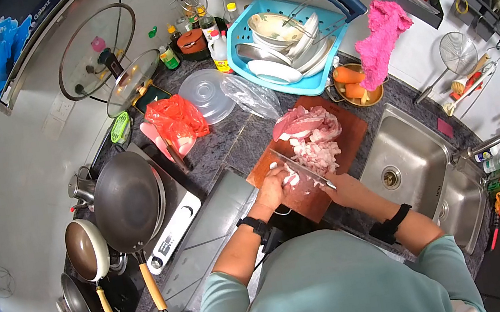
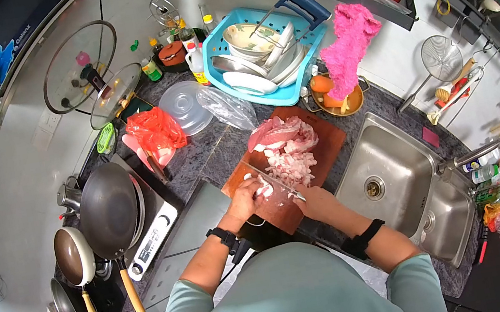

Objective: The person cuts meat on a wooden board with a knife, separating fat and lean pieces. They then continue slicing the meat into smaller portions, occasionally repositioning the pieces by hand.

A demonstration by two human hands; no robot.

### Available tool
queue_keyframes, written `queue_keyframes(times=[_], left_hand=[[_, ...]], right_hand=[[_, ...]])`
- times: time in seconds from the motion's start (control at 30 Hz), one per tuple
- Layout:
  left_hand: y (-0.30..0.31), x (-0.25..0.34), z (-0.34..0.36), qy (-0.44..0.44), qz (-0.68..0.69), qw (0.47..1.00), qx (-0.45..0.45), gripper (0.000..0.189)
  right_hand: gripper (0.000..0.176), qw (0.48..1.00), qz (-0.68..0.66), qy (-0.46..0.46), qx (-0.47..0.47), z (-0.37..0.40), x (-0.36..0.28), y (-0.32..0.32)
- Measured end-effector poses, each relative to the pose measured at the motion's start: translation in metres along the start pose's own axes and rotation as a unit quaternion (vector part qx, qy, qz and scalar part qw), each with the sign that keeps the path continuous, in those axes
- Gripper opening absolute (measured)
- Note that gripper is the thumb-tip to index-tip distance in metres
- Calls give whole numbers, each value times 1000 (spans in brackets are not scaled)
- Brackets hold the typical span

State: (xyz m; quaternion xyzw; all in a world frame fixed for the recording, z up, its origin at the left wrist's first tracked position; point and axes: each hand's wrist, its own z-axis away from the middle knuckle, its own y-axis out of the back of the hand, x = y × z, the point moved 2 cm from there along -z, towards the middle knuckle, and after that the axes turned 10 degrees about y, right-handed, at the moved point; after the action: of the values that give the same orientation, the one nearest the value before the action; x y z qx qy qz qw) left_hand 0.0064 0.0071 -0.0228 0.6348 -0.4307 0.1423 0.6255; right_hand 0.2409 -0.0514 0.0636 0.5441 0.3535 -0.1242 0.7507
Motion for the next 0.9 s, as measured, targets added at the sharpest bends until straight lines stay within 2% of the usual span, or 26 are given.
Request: queue_keyframes(times=[0.1, 0.37, 0.53, 0.6, 0.7, 0.8, 0.9], left_hand=[[8, 4, -8, -18, -9, 998, -57, 34], [6, 6, -10, -34, -44, 997, -46, 36], [9, 12, 0, -23, -98, 995, -13, 35], [8, 13, 4, -4, -88, 996, 2, 36], [10, 19, -1, 30, -132, 991, -21, 37], [11, 31, -9, 69, -200, 975, -75, 37], [-1, 25, -9, 53, -226, 971, -65, 36]], right_hand=[[30, 999, 18, 30, -15, -3, -3, 1], [30, 999, 14, 26, 46, -64, 2, -52], [32, 992, -35, 59, 103, -48, 13, -42], [29, 995, -50, 36, 84, -26, 5, -29], [27, 998, -47, -1, 37, 4, -7, -10], [29, 999, -27, -21, -9, 17, -11, -8], [29, 999, -39, -14, -8, 10, -5, -19]])
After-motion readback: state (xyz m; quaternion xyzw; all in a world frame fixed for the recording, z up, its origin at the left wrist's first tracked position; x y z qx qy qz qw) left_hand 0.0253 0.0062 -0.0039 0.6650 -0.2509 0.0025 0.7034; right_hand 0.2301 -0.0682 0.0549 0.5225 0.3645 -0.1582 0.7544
